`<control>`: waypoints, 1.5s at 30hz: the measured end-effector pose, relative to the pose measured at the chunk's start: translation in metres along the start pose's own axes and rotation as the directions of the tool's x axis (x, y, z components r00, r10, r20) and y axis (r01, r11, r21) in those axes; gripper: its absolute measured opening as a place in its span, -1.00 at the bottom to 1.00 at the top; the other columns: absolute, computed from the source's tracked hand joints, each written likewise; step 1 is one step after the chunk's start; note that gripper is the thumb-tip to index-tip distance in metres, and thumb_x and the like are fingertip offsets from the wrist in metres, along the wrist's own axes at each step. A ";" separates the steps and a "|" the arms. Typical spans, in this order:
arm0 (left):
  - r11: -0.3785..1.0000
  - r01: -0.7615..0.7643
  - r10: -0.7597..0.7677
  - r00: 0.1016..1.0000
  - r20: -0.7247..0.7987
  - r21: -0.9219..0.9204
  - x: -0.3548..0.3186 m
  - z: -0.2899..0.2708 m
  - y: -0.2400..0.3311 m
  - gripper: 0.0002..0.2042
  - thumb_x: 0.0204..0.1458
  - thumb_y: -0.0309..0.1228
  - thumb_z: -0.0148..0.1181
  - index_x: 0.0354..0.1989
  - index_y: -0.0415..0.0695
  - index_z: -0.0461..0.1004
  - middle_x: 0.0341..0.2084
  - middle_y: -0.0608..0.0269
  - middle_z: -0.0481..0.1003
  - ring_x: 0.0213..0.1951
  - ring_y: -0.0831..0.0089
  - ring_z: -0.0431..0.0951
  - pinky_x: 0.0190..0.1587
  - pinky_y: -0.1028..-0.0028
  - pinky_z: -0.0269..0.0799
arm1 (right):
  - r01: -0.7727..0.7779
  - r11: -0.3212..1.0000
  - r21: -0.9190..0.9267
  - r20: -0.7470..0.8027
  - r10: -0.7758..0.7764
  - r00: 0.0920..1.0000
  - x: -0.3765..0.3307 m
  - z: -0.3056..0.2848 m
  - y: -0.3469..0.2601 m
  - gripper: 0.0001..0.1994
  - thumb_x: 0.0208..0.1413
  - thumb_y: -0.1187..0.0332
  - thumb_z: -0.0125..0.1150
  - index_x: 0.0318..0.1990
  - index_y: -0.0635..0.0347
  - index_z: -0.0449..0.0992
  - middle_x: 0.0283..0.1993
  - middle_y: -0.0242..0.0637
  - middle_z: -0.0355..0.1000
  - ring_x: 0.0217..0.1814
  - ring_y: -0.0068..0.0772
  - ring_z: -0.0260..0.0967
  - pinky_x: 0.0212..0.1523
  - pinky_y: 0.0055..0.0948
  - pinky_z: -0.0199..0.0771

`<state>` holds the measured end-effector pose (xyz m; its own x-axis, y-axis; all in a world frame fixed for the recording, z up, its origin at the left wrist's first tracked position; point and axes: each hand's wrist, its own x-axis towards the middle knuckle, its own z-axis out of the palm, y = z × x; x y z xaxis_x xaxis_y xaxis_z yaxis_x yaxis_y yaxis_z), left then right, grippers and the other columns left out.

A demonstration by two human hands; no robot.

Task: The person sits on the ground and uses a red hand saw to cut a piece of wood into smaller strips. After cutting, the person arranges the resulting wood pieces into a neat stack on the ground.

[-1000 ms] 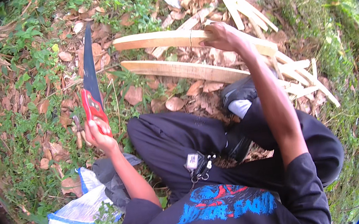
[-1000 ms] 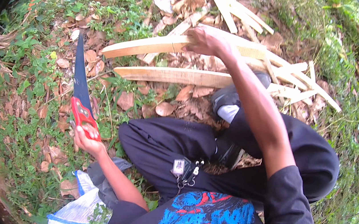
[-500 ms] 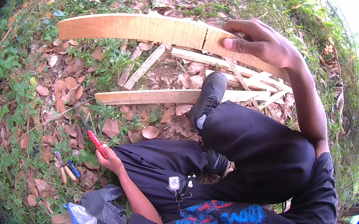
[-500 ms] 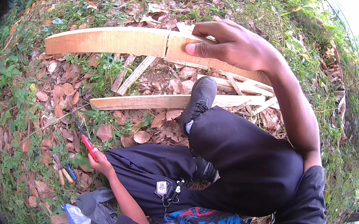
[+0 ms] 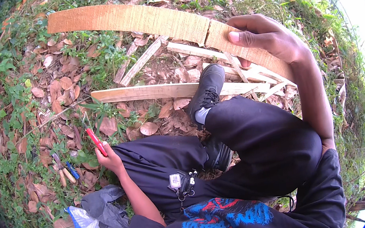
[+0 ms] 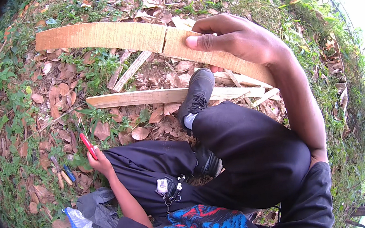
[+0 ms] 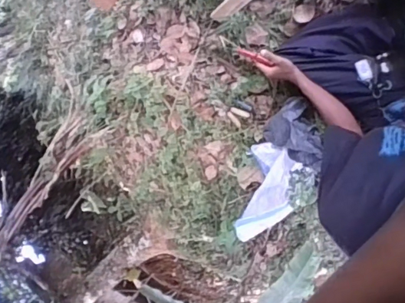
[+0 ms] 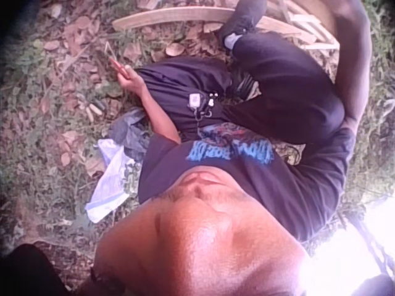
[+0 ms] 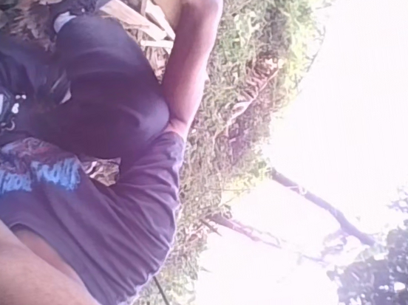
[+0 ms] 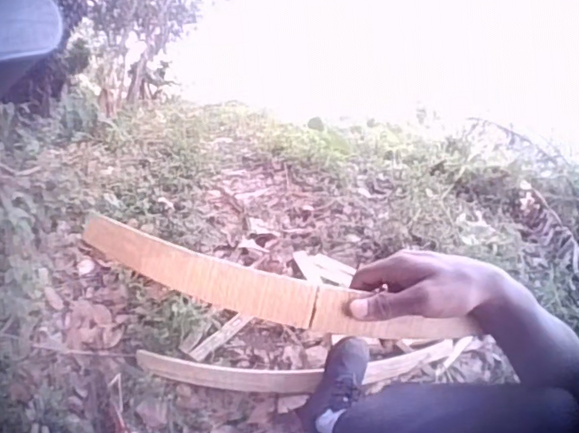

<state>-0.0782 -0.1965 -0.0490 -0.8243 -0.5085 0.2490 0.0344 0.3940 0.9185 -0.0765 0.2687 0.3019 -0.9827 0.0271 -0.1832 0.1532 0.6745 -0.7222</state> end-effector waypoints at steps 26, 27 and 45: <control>0.887 0.188 -0.222 0.974 -0.032 -0.421 0.004 0.015 0.017 -0.84 0.20 -0.37 0.00 -0.42 -0.10 0.25 -0.67 0.48 0.17 -0.66 0.72 0.14 -0.60 0.64 0.06 | 0.547 0.785 -0.291 0.163 -0.523 0.837 0.074 0.040 -0.009 -0.51 0.11 0.08 0.25 -0.05 0.41 0.45 -0.15 -0.04 0.45 -0.10 -0.04 0.41 0.00 -0.22 0.34; 0.896 0.172 -0.205 0.978 -0.037 -0.410 0.005 0.014 0.020 -0.83 0.20 -0.37 0.00 -0.43 -0.10 0.24 -0.67 0.49 0.16 -0.66 0.72 0.13 -0.60 0.64 0.05 | 0.562 0.772 -0.297 0.137 -0.548 0.825 0.079 0.041 -0.004 -0.51 0.11 0.08 0.25 -0.04 0.40 0.45 -0.13 -0.04 0.46 -0.08 -0.05 0.41 0.01 -0.23 0.34; 0.910 0.112 -0.136 0.990 -0.032 -0.398 0.007 0.015 0.017 -0.88 0.13 -0.40 0.03 -0.40 -0.16 0.30 -0.71 0.45 0.15 -0.67 0.67 0.11 -0.61 0.59 0.06 | 0.387 0.896 -0.217 0.077 -0.380 0.922 0.193 0.161 0.115 -0.37 -0.08 -0.18 0.28 -0.14 0.29 0.49 -0.42 0.02 0.50 -0.36 -0.11 0.50 -0.24 -0.17 0.47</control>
<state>-0.0922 -0.1818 -0.0364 -0.8026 -0.5818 0.1316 0.1641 -0.0033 0.9864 -0.2315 0.2323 0.0759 -0.9561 -0.2879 0.0541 -0.2658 0.7749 -0.5734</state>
